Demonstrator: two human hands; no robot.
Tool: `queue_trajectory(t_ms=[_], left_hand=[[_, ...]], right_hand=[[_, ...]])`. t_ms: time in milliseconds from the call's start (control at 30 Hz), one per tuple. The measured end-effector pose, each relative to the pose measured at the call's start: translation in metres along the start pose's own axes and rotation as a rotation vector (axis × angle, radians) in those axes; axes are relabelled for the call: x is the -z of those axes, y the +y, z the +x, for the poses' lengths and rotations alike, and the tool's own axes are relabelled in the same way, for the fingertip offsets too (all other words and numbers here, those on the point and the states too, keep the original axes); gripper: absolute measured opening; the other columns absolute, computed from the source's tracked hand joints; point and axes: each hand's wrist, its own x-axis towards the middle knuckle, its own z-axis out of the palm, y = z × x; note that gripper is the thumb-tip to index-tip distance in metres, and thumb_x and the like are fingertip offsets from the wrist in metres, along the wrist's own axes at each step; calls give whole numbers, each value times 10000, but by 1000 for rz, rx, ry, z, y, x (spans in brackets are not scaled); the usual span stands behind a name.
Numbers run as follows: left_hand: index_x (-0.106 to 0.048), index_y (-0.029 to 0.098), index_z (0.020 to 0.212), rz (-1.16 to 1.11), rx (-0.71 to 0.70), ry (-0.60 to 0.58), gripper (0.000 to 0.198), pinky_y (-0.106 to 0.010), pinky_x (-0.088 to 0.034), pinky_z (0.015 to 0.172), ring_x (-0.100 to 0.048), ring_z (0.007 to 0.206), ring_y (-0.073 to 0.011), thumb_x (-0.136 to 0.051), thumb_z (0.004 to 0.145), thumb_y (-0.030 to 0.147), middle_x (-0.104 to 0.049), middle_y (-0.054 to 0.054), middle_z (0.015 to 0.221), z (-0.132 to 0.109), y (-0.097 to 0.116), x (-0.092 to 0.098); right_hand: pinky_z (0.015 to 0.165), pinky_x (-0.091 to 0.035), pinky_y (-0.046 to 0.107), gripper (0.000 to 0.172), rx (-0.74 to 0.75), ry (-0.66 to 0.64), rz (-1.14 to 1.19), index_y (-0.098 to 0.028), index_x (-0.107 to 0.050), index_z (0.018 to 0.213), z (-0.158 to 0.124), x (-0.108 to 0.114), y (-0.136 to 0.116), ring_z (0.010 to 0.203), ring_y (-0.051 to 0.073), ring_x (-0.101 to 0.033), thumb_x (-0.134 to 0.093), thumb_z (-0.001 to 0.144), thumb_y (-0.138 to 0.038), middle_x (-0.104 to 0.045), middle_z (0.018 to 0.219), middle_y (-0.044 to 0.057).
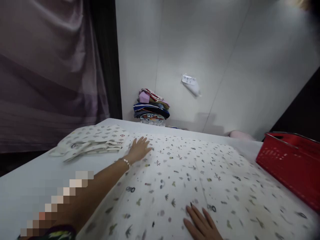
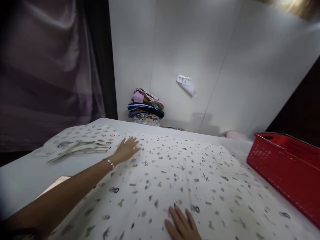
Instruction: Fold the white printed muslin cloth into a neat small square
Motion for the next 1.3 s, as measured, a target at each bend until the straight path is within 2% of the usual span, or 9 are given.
queue_trajectory(t_ms=[133, 200, 400, 567, 767, 900, 1033, 1167, 1300], left_hand=[[-395, 333, 1380, -68, -218, -37, 569, -432, -12, 1141, -134, 1412, -210, -301, 879, 586, -236, 7, 1517, -74, 27, -17], [-368, 319, 1398, -100, -200, -111, 599, -431, -39, 1141, -150, 1409, -212, -279, 876, 599, -238, 1, 1515, -94, 30, -22], [-284, 226, 1443, -130, 10, -218, 653, -463, -122, 1125, -115, 1415, -231, -258, 886, 567, -172, -53, 1528, -104, 52, -3], [-332, 248, 1422, -138, -218, -153, 663, -472, -96, 1126, -129, 1412, -247, -272, 872, 613, -191, -47, 1523, -140, 95, -11], [-363, 240, 1405, -169, -260, -200, 658, -508, -128, 1116, -172, 1400, -273, -316, 860, 605, -239, -58, 1505, -162, 108, -26], [-354, 242, 1408, -186, -239, -165, 677, -517, -126, 1118, -153, 1402, -280, -316, 848, 621, -206, -58, 1511, -172, 109, -11], [-386, 290, 1387, -191, -269, -126, 657, -530, -111, 1118, -180, 1395, -290, -376, 821, 624, -233, -39, 1506, -204, 98, -20], [-412, 301, 1373, -202, -241, -93, 650, -545, -116, 1110, -214, 1384, -295, -404, 802, 612, -293, -35, 1483, -229, 84, -47], [-453, 341, 1343, -280, -172, -53, 612, -527, -131, 1108, -242, 1379, -264, -393, 792, 600, -335, 4, 1463, -232, 84, -56]], right_hand=[[1048, -320, 552, 605, 110, -103, 88, -389, -160, 1458, 4, 38, -5, 1338, 297, -291, -393, 918, -532, -200, 1491, 24], [1084, -238, 558, 572, 72, -128, 133, -345, -206, 1460, 5, 55, -12, 1367, 290, -226, -354, 936, -521, -167, 1505, 33], [1115, -121, 524, 603, -21, -189, 208, -246, -329, 1433, 7, 78, -28, 1393, 264, -147, -286, 932, -579, -188, 1515, 70], [1112, -83, 530, 607, -34, -126, 279, -244, -347, 1421, 8, 78, -27, 1396, 263, -138, -365, 913, -576, -213, 1510, 84], [1108, -202, 466, 540, -199, -28, 620, -257, -479, 1340, 2, 87, -9, 1371, 240, -238, -526, 858, -495, -323, 1469, 66], [1023, -371, 419, 432, -442, 295, 662, -257, -591, 1224, -51, 98, 47, 1316, 235, -354, -487, 862, -468, -420, 1414, 51], [1025, -365, 418, 400, -794, 438, 240, -175, -634, 1155, -152, 114, 132, 1257, 253, -430, -457, 856, -373, -497, 1340, 112], [1017, -353, 388, 459, -1217, 187, -132, -112, -544, 1263, -243, 132, 196, 1233, 265, -452, -439, 875, -333, -509, 1313, 164], [941, -402, 319, 479, -1360, -6, -97, -73, -540, 1257, -278, 138, 220, 1122, 260, -548, -469, 870, -346, -583, 1200, 184]])
